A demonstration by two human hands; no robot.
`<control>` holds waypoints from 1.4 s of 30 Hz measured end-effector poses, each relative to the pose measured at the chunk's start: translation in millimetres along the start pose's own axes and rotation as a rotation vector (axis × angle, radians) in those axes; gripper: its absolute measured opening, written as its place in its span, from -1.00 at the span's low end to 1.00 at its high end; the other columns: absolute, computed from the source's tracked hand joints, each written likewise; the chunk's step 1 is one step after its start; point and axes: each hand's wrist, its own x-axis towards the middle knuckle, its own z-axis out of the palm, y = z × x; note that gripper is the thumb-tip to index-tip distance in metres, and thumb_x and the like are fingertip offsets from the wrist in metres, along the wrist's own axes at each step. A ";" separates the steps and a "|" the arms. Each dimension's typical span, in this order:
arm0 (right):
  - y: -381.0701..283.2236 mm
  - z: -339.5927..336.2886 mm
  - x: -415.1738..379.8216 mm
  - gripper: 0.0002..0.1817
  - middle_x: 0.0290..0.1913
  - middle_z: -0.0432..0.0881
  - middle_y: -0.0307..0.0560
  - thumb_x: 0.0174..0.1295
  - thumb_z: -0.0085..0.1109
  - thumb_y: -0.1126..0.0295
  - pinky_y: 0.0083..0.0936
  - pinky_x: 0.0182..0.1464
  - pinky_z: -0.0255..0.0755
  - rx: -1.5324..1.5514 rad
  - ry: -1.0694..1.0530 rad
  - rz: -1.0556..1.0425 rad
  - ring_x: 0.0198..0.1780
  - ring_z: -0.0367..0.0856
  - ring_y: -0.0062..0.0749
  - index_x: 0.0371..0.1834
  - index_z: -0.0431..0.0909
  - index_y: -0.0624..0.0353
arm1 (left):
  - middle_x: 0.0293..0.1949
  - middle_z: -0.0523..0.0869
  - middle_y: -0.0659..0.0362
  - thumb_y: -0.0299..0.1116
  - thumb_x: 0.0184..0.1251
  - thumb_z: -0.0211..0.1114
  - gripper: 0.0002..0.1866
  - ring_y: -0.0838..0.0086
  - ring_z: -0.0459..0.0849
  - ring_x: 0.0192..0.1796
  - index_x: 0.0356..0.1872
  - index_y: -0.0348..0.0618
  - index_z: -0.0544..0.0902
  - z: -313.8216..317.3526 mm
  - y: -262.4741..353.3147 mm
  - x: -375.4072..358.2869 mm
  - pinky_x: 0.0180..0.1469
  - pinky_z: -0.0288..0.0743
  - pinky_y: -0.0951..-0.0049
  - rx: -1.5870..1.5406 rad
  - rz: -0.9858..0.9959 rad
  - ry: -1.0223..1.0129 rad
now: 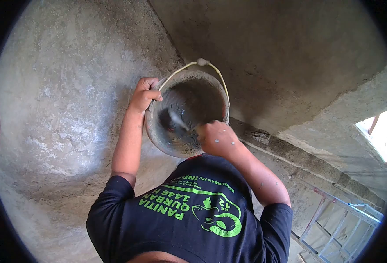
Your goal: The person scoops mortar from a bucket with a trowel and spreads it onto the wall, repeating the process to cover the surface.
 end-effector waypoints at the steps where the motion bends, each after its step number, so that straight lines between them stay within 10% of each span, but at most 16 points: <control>1: 2.9 -6.3 -0.3 -0.74 -0.35 0.68 0.33 0.18 0.27 0.34 0.02 -0.16 0.58 -0.003 -0.002 0.003 -0.23 0.70 0.23 -0.10 0.60 0.22 | -0.67 0.30 0.42 -0.60 -0.26 0.27 -0.67 0.69 0.24 -0.56 -0.74 -0.04 0.25 1.4 -0.7 -1.0 -0.51 0.10 0.48 0.066 0.003 -0.003; 3: 2.7 -22.9 -3.5 -0.78 -0.38 0.68 0.29 0.20 0.25 0.36 0.01 -0.15 0.58 -0.041 0.127 0.227 -0.24 0.70 0.23 -0.14 0.62 0.22 | -0.66 0.27 0.43 -0.59 -0.27 0.27 -0.66 0.70 0.21 -0.56 -0.74 -0.03 0.22 6.2 -3.4 -4.0 -0.52 0.06 0.46 0.126 0.000 -0.006; 17: 27.4 21.3 -0.7 -0.80 -0.34 0.68 0.31 0.20 0.26 0.37 -0.08 -0.19 0.52 0.368 0.111 -0.007 -0.26 0.67 0.27 -0.28 0.63 0.33 | -0.65 0.15 0.45 -0.60 -0.28 0.28 -0.58 0.71 0.13 -0.53 -0.73 -0.02 0.13 21.9 3.2 1.4 -0.52 -0.03 0.42 0.134 0.033 0.026; 25: 33.1 20.7 11.5 -0.65 -0.50 0.62 -0.20 0.34 0.23 0.28 -0.50 -0.46 0.44 0.785 -0.292 0.152 -0.56 0.52 -0.62 0.05 0.68 0.31 | -0.65 0.14 0.45 -0.59 -0.29 0.29 -0.58 0.71 0.12 -0.52 -0.72 -0.04 0.13 25.8 2.1 -1.0 -0.51 -0.04 0.43 0.162 0.052 0.025; 37: 60.3 48.1 -4.9 -0.59 -0.36 0.65 -0.05 0.46 0.16 0.11 -0.57 -0.63 0.42 1.783 -0.275 0.127 -0.61 0.54 -0.51 0.00 0.59 0.31 | -0.65 0.18 0.40 -0.55 -0.27 0.31 -0.61 0.64 0.14 -0.55 -0.72 -0.05 0.16 4.4 -3.4 -3.6 -0.51 -0.02 0.41 0.074 0.057 0.135; 38: 75.0 55.0 -9.7 -0.46 -0.24 0.63 0.09 0.45 0.15 0.15 -0.56 -0.66 0.44 1.887 -0.310 0.116 -0.62 0.57 -0.38 0.31 0.41 0.34 | -0.65 0.18 0.40 -0.53 -0.28 0.32 -0.61 0.63 0.15 -0.55 -0.72 -0.06 0.18 -2.5 -10.0 -3.9 -0.51 0.00 0.40 0.133 0.069 0.173; 42: 80.5 39.2 -36.3 -0.36 -0.31 0.65 0.11 0.39 0.18 0.04 -0.56 -0.69 0.40 1.987 -0.208 0.057 -0.67 0.53 -0.39 0.29 0.42 0.39 | -0.66 0.19 0.39 -0.51 -0.30 0.33 -0.63 0.62 0.16 -0.55 -0.73 -0.07 0.20 -10.2 -25.3 -12.4 -0.50 0.03 0.38 0.157 0.132 0.363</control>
